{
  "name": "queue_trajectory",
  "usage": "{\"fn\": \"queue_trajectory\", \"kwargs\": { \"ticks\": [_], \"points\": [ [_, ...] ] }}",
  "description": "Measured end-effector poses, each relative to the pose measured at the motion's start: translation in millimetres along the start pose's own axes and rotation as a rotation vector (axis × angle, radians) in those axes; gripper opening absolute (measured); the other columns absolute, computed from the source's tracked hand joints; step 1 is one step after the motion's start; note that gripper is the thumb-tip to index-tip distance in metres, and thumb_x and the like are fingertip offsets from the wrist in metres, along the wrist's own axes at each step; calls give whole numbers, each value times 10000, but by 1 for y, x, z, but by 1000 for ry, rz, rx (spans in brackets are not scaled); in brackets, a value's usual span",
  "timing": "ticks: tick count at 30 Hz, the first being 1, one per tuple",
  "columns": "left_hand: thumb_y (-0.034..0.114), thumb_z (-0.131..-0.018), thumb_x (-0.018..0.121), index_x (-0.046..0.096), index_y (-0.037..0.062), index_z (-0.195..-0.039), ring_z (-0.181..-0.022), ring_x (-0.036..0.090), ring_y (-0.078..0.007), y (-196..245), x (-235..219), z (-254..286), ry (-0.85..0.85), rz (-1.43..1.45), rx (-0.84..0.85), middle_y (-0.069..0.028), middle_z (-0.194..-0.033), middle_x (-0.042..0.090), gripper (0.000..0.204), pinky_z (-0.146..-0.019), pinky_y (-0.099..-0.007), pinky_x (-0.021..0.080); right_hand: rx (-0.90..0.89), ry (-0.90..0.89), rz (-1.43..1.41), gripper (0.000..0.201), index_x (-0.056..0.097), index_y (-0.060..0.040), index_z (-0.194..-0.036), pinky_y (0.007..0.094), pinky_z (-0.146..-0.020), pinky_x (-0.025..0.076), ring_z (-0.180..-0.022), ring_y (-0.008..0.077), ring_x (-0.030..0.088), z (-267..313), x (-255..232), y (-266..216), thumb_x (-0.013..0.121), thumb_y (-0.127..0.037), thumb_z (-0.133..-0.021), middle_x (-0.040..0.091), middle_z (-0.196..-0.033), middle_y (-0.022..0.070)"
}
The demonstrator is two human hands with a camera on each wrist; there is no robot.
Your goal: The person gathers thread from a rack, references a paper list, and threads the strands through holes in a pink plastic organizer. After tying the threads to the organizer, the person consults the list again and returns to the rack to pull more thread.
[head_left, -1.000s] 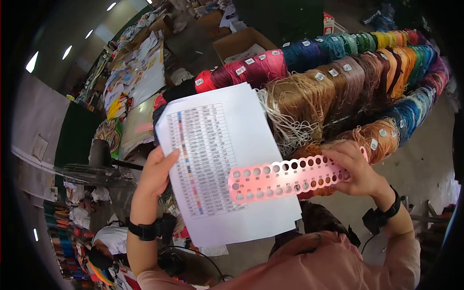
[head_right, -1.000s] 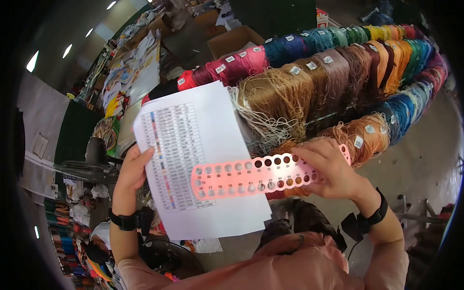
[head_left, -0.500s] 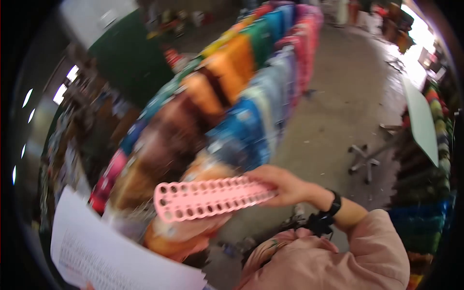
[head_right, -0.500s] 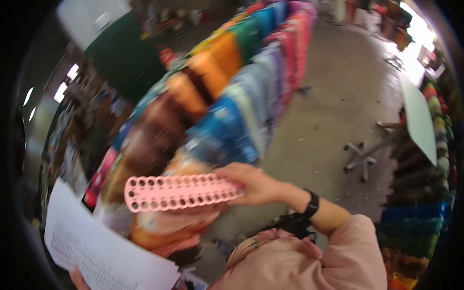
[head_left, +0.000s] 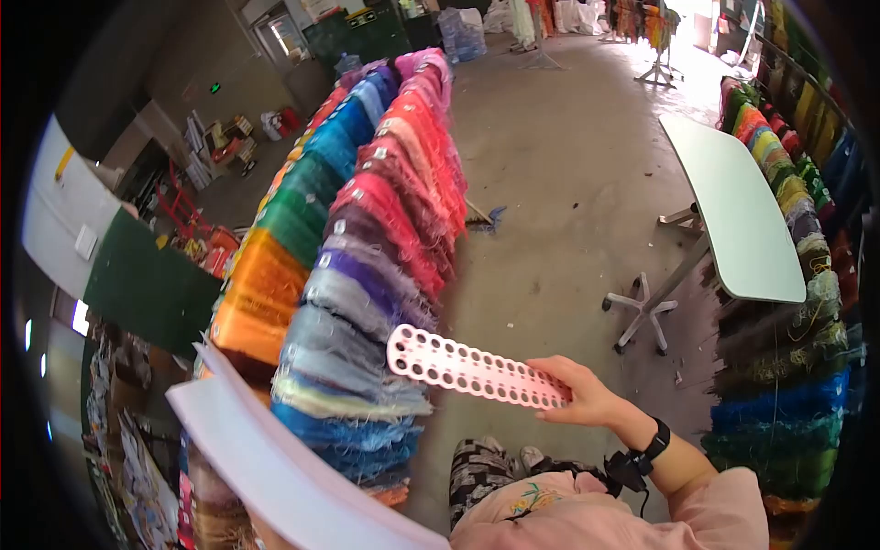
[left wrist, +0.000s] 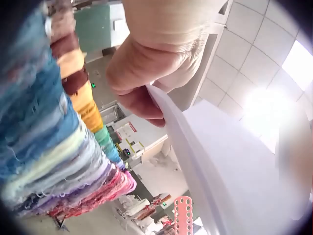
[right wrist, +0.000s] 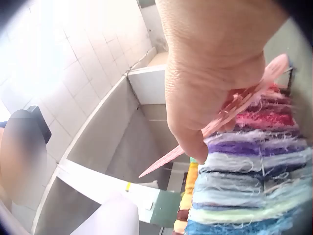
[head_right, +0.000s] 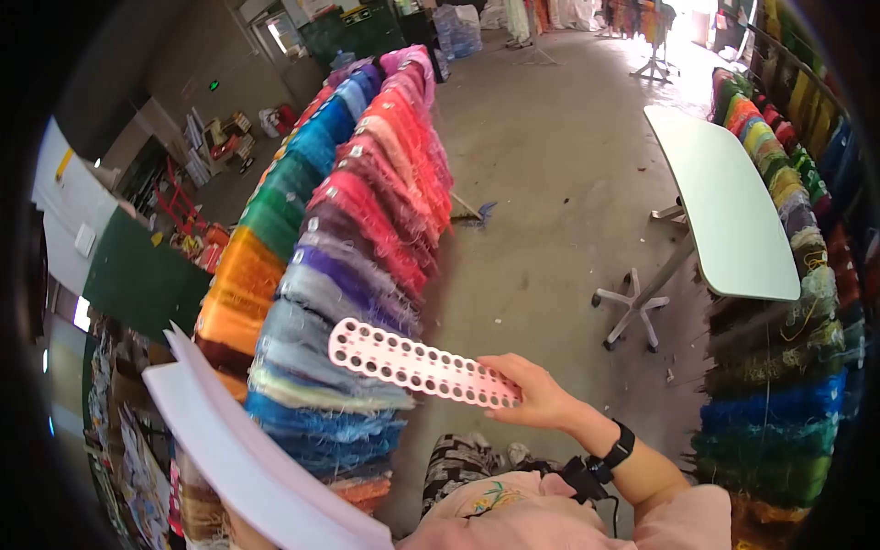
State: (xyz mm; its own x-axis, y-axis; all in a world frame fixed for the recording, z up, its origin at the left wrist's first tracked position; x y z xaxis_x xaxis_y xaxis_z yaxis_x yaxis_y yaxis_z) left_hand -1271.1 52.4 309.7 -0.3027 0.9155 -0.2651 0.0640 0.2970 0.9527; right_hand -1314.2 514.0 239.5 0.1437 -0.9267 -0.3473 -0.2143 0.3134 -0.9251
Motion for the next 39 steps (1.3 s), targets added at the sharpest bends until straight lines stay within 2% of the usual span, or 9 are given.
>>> {"fn": "queue_trajectory", "kwargs": {
  "ticks": [3, 9, 13, 17, 25, 30, 34, 37, 39],
  "points": [
    [89, -819, 446, 375, -77, -1146, -935, 528, -238, 6, 109, -77, -99, 476, -84, -198, -1080, 488, 373, -808, -341, 441, 51, 84, 32, 636, 421, -49, -1178, 296, -743, 412, -854, 214, 488, -7, -40, 25, 682, -143, -606, 491, -976, 106],
    [124, -810, 428, 313, -74, -1198, -944, 530, -260, 15, 319, -170, -340, 484, -145, -199, -1109, 475, 450, -809, -344, 443, 87, 282, 206, 663, 411, -43, -1189, 290, -768, 410, -893, 215, 498, -55, -150, 59, 695, -164, -603, 493, -1009, 112],
    [127, -815, 423, 320, -85, -1185, -929, 539, -262, 48, 473, -221, -710, 657, -170, -216, -1095, 477, 439, -784, -356, 458, 173, 597, 386, 657, 399, -40, -1196, 290, -785, 408, -917, 208, 506, -67, -262, 77, 691, -164, -621, 502, -1025, 119],
    [124, -834, 416, 343, -95, -1158, -917, 545, -244, 57, 635, -273, -979, 727, -147, -204, -1073, 496, 397, -781, -348, 458, 368, 1016, 196, 639, 437, -6, -1153, 293, -780, 415, -882, 187, 509, -39, -367, 89, 711, -214, -614, 508, -1032, 127],
    [44, -828, 464, 424, -94, -1090, -905, 518, -162, 185, 892, -184, -1712, 679, -173, -128, -1027, 528, 299, -815, -288, 403, 216, 1689, 40, 504, 430, -38, -1157, 221, -767, 386, -864, 119, 469, 58, -453, 76, 616, -40, -688, 479, -961, 54],
    [48, -840, 446, 460, -88, -1044, -816, 541, -132, 226, 1033, -95, -2018, 481, -13, -101, -942, 560, 246, -739, -262, 433, 142, 1764, 203, 585, 418, -30, -1175, 223, -747, 383, -804, 114, 457, 78, -490, 68, 645, -80, -638, 487, -967, 48],
    [63, -817, 461, 495, -78, -1011, -722, 534, -116, 230, 1147, -33, -2150, 288, 68, -89, -847, 577, 242, -647, -259, 430, 619, 1619, 480, 616, 471, -13, -1113, 275, -742, 405, -830, 177, 485, 77, -525, 115, 698, -115, -549, 508, -933, 56],
    [54, -814, 461, 490, -76, -1006, -725, 554, -122, 243, 1220, -1, -2187, 89, 395, -94, -856, 577, 233, -655, -257, 447, 995, 1474, 559, 630, 475, -15, -1109, 266, -756, 395, -852, 175, 487, 72, -553, 149, 701, -83, -525, 496, -946, 71],
    [73, -798, 489, 502, -59, -992, -703, 558, -128, 243, 1263, 11, -2141, -44, 553, -95, -821, 582, 235, -632, -270, 449, 1039, 1495, 615, 636, 490, -15, -1085, 303, -744, 404, -837, 233, 499, 75, -564, 175, 713, -139, -503, 502, -943, 104]
  ]
}}
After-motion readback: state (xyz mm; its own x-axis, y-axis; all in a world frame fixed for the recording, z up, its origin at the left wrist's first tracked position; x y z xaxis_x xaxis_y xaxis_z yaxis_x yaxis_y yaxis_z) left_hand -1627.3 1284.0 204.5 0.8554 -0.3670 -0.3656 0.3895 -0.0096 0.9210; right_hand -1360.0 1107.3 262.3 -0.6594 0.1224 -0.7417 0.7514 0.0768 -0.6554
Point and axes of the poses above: each hand's wrist, its own z-axis away from the middle knuckle, its own x-axis out of the palm, y = z × x, the point moved 8 cm from there along -z, towards the middle knuckle
